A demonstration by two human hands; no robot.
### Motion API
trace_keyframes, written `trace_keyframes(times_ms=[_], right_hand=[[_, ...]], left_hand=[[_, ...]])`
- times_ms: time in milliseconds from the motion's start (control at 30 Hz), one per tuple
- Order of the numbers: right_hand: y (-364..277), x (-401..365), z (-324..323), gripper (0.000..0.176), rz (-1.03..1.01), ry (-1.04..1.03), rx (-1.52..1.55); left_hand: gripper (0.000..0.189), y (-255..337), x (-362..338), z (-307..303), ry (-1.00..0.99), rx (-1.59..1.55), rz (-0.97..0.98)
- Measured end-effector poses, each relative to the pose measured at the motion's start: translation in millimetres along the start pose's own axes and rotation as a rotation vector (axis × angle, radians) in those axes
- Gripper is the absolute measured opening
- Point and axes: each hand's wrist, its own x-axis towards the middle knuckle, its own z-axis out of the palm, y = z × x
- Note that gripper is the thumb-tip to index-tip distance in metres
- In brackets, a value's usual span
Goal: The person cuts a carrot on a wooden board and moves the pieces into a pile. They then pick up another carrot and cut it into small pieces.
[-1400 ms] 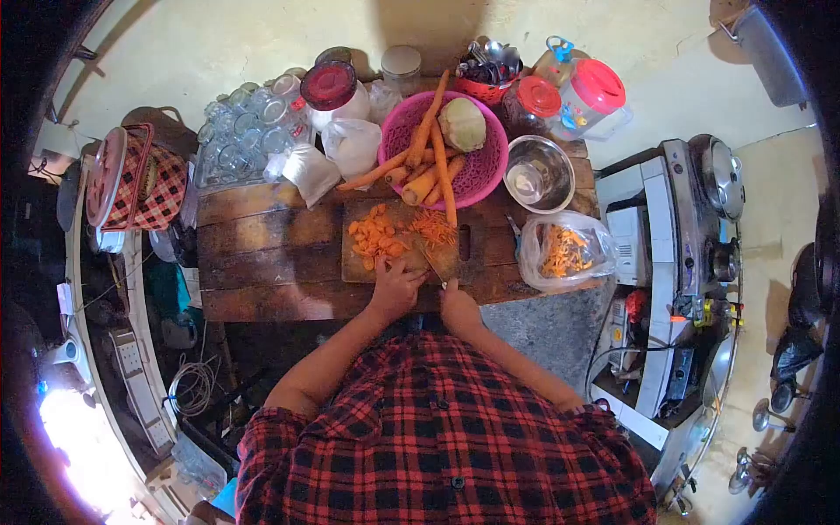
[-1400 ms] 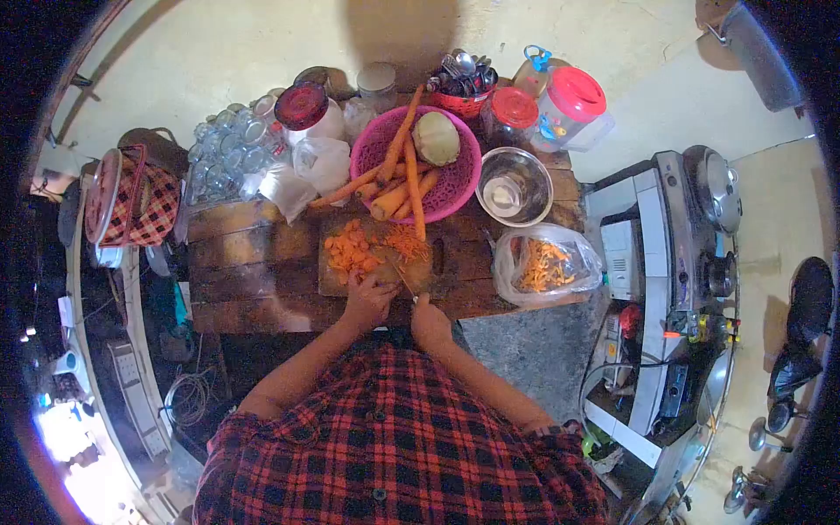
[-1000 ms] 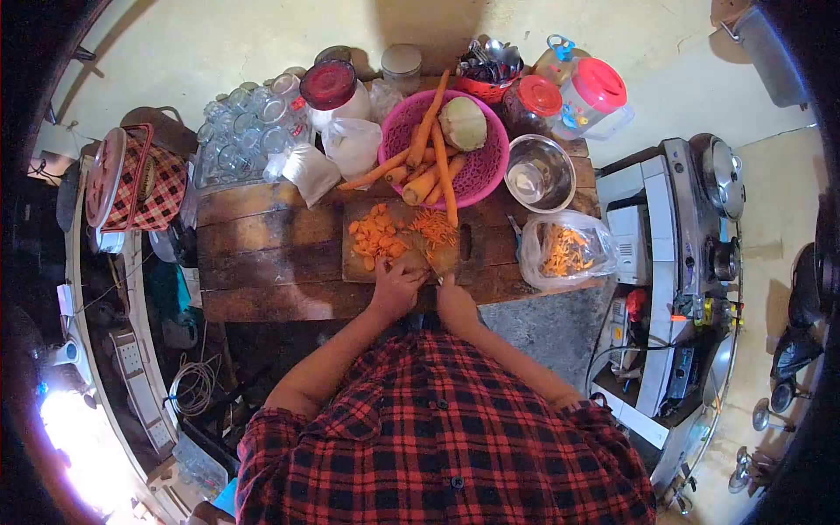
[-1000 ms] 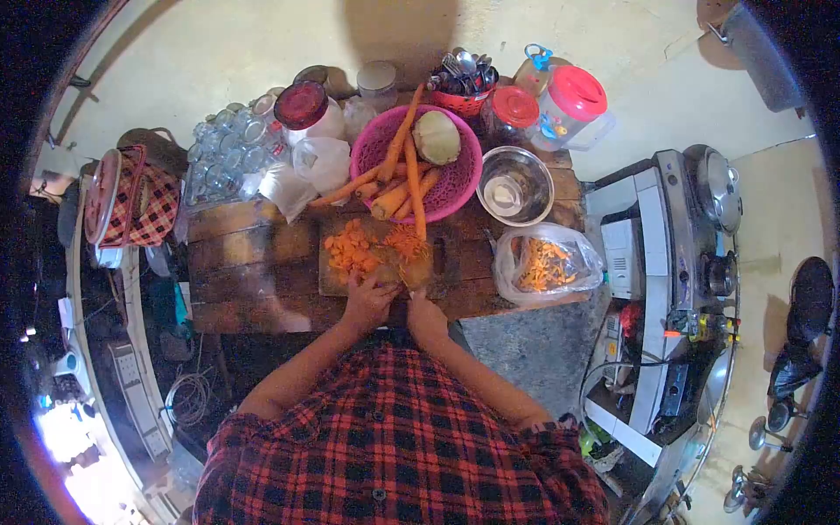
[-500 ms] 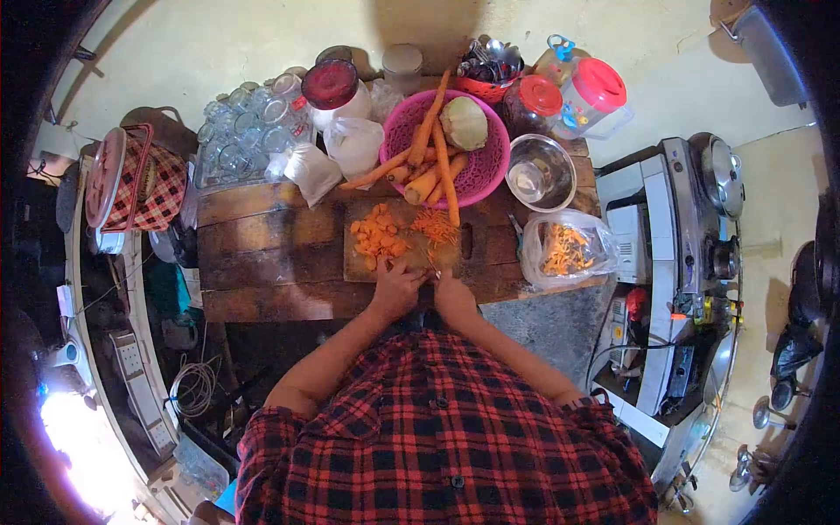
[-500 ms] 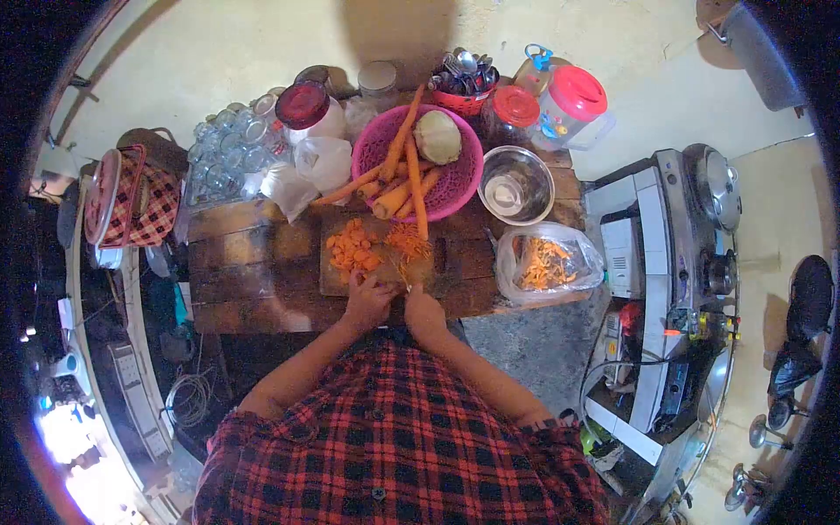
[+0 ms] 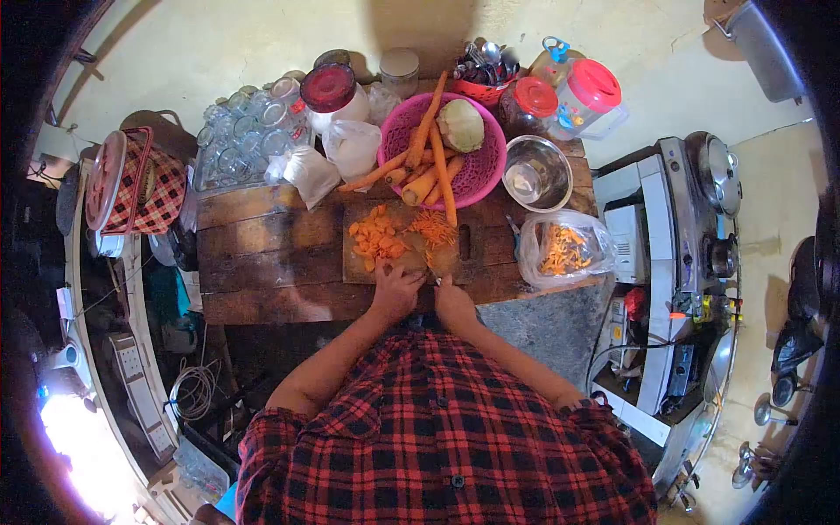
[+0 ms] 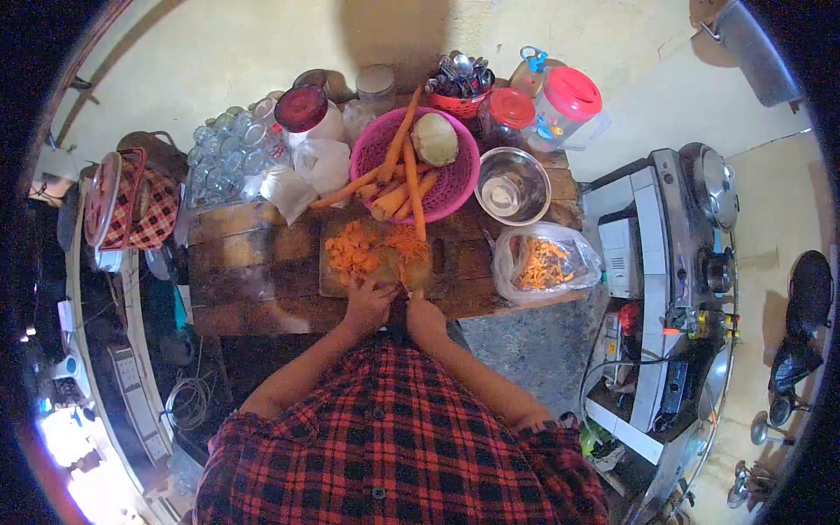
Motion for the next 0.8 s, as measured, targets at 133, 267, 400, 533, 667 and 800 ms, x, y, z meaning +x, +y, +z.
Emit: trace_keyframes(times_ms=[133, 267, 400, 533, 667, 800], right_hand=[[-5, 13, -5, 0.029, -0.075, 0.078, -0.057], [-8, 5, -31, 0.029, -0.073, 0.156, -0.081], [-5, -8, -50, 0.028, -0.083, 0.235, -0.056], [6, -20, -57, 0.027, -0.109, 0.292, -0.085], [14, -25, -55, 0.029, -0.102, 0.222, -0.132], [12, -23, -54, 0.030, -0.112, 0.289, -0.132]], left_hand=[[0.038, 9, 0, 1, 0.067, 0.121, 0.013], [0.042, 19, 9, 3, 0.013, 0.173, -0.011], [0.048, 17, 21, -1, 0.070, 0.210, -0.052], [0.039, -6, 24, -16, 0.129, 0.169, -0.261], [0.023, -21, 34, -23, 0.086, 0.128, -0.267], [0.018, -27, 39, -25, 0.028, 0.187, -0.231]])
